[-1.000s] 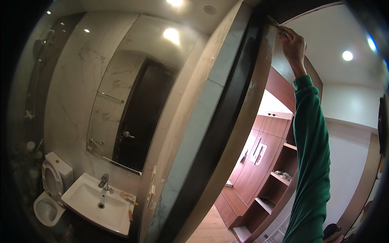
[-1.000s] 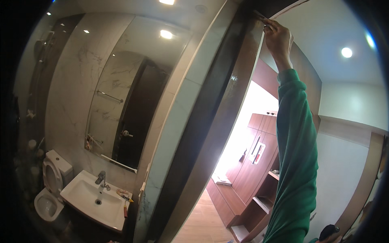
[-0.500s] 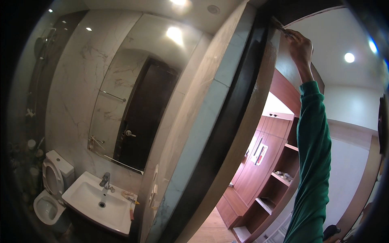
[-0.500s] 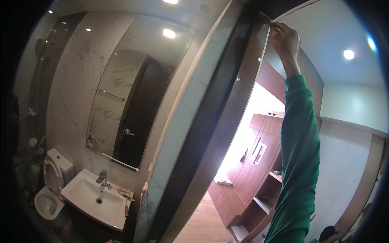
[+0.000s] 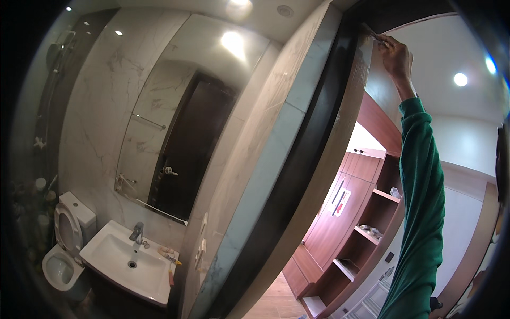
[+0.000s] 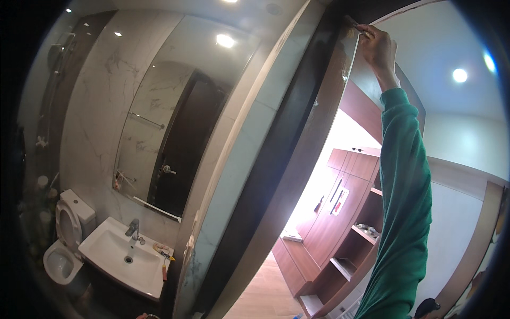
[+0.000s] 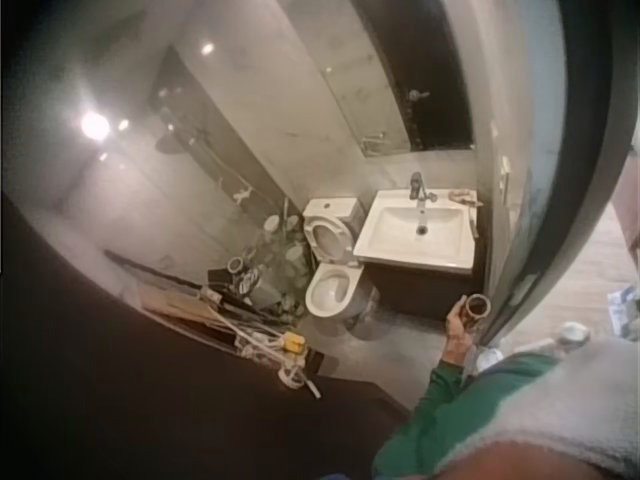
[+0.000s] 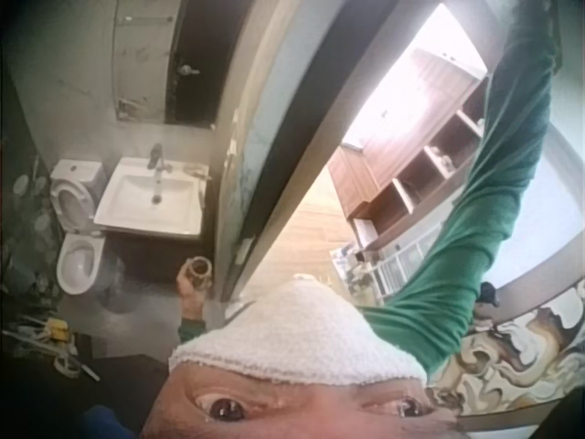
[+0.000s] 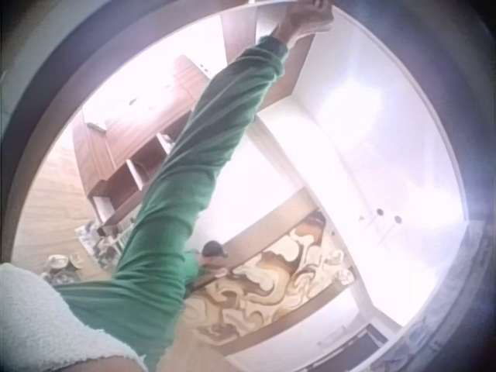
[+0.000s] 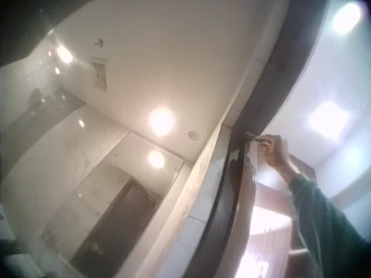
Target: The person paints a door frame using a paintbrush and a small paint can. They repeatedly dip the brush into the can and apply paint to the upper and lower sections of the frame. The camera is head-mounted, showing the hands and tools throughout the task.
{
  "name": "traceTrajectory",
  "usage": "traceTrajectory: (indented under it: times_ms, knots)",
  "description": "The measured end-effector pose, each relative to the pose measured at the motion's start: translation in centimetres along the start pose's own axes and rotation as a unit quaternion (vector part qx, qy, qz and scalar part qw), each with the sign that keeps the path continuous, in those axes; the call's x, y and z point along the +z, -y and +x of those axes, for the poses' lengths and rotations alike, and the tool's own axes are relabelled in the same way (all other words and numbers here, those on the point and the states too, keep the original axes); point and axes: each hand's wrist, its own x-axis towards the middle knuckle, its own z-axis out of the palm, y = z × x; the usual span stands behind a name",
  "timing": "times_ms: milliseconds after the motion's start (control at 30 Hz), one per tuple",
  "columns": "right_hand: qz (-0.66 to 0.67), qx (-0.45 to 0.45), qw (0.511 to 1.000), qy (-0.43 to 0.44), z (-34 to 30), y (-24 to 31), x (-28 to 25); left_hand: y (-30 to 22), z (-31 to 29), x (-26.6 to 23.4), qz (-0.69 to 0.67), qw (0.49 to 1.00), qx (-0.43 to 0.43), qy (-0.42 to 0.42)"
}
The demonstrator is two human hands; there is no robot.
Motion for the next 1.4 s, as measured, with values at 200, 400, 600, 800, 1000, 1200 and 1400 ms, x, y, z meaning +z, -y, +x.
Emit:
traceTrajectory:
  times_ms: [200,400,600,800,1000,1200,1400]
  knots:
    - [-0.076,-0.033,0.996,0.018,0.7,-1.2,-0.8,-0.1,0.0,0.4,-0.008,1.000,-0.009,0.008]
    - [-0.035,-0.033,0.999,0.005,0.1,-0.6,-1.8,-0.2,-0.5,0.7,-0.006,0.999,-0.026,0.026]
    - [-0.037,-0.034,0.999,0.013,1.9,-1.0,0.3,-0.4,-0.6,1.0,-0.001,1.000,-0.022,0.014]
    - [-0.071,-0.113,0.991,0.022,3.7,-1.8,0.7,-0.2,-1.1,1.1,0.002,1.000,-0.027,0.012]
    - [-0.063,-0.051,0.996,0.044,2.7,-1.0,-1.1,-0.2,-1.1,1.3,-0.013,0.999,-0.028,0.011]
    - [-0.037,-0.070,0.997,0.013,2.9,-1.0,0.4,-0.6,-1.4,1.5,-0.009,0.999,-0.046,0.003]
    - [-0.090,-0.080,0.992,0.038,2.6,-1.0,0.1,-0.7,-1.3,1.3,-0.003,0.999,-0.042,0.022]
